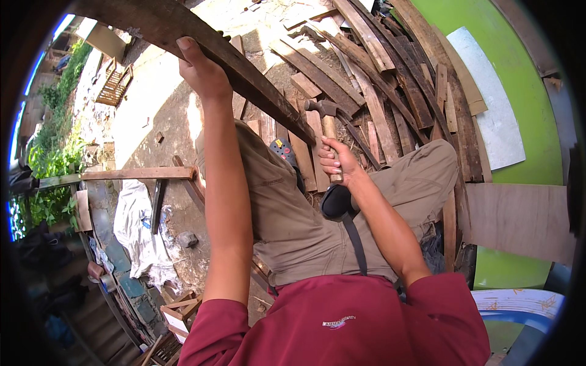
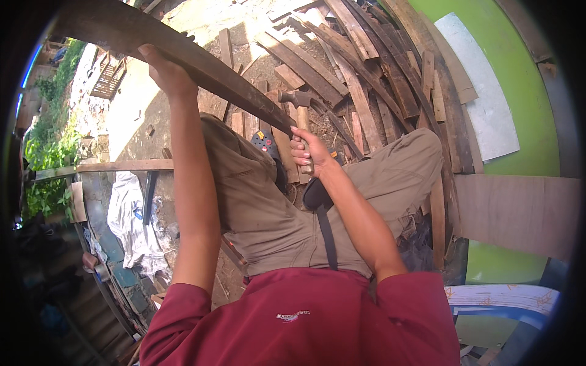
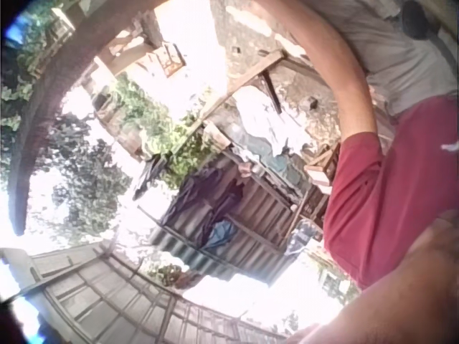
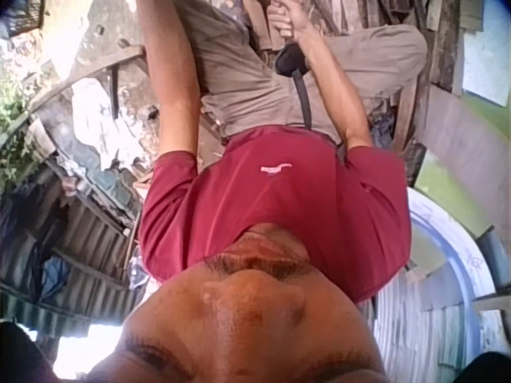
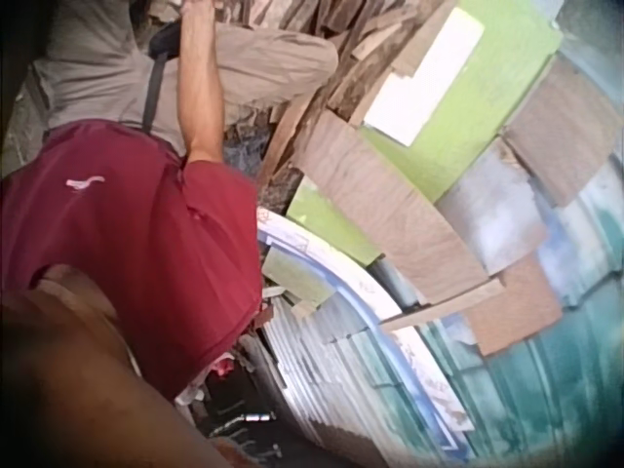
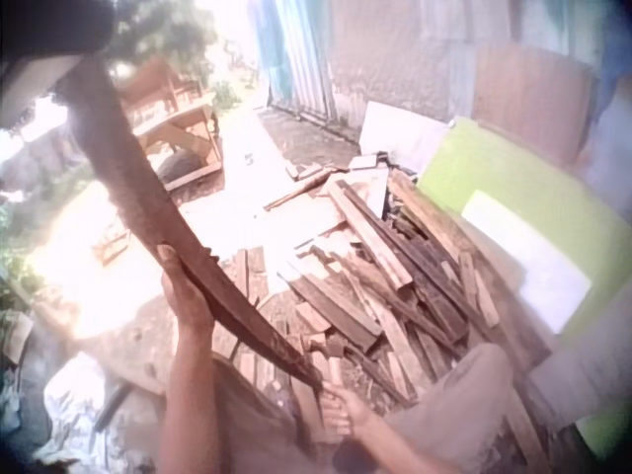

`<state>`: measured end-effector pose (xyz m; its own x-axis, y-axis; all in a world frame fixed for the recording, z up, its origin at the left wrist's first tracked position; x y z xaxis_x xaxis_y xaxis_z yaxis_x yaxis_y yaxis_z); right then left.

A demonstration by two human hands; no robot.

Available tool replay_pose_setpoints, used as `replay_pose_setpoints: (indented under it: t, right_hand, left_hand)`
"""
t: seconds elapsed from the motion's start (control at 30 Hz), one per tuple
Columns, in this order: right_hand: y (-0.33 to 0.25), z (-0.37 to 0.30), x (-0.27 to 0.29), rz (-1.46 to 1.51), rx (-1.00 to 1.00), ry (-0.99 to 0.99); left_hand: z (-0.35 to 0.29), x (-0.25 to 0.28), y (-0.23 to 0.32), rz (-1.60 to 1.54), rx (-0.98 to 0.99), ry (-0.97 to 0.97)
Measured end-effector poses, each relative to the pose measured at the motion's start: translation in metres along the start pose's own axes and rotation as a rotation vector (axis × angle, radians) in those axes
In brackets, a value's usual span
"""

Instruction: The person sits on the ground and uses a hammer to strike and separate wooden planks. They repeatedly position planks, strike them with the hammer, and adjust the pieces to continue the process.

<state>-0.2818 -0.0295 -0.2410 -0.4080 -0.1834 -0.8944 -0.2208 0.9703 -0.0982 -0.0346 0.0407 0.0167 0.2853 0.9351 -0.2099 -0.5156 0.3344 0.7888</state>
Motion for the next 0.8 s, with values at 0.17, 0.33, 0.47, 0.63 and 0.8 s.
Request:
replay_pose_setpoints:
  t: [0.17,0.33,0.47,0.63,0.8]
  right_hand:
    - [-0.019,0.01,0.013,0.028,0.019,0.164]
    - [-0.012,-0.017,-0.025,-0.35,0.037,0.24]
    - [-0.029,-0.03,-0.044,-0.716,0.209,0.429]
    - [-0.047,-0.057,-0.083,-1.65,0.862,0.559]
    - [-0.049,-0.061,-0.105,-1.653,0.647,0.693]
  left_hand:
    - [-0.001,-0.02,0.0,-0.049,0.015,-0.028]
    - [-0.002,-0.019,-0.005,-0.003,-0.036,-0.023]
    - [-0.002,-0.03,-0.01,-0.009,-0.041,-0.052]
    - [-0.008,-0.042,-0.002,0.009,-0.034,-0.062]
    - [-0.013,-0.054,0.0,-0.027,0.018,-0.027]
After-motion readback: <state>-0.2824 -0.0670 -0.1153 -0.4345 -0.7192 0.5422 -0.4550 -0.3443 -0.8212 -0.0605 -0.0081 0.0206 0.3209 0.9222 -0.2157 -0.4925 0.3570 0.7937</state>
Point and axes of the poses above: each hand's wrist, its own z-axis towards the middle knuckle, its own x-axis out of the back of the hand, y = z × x, the point moved 6 cm from there along z, towards the middle knuckle, and after that the axes turned 3 degrees about -x, right-handed, at the moved point
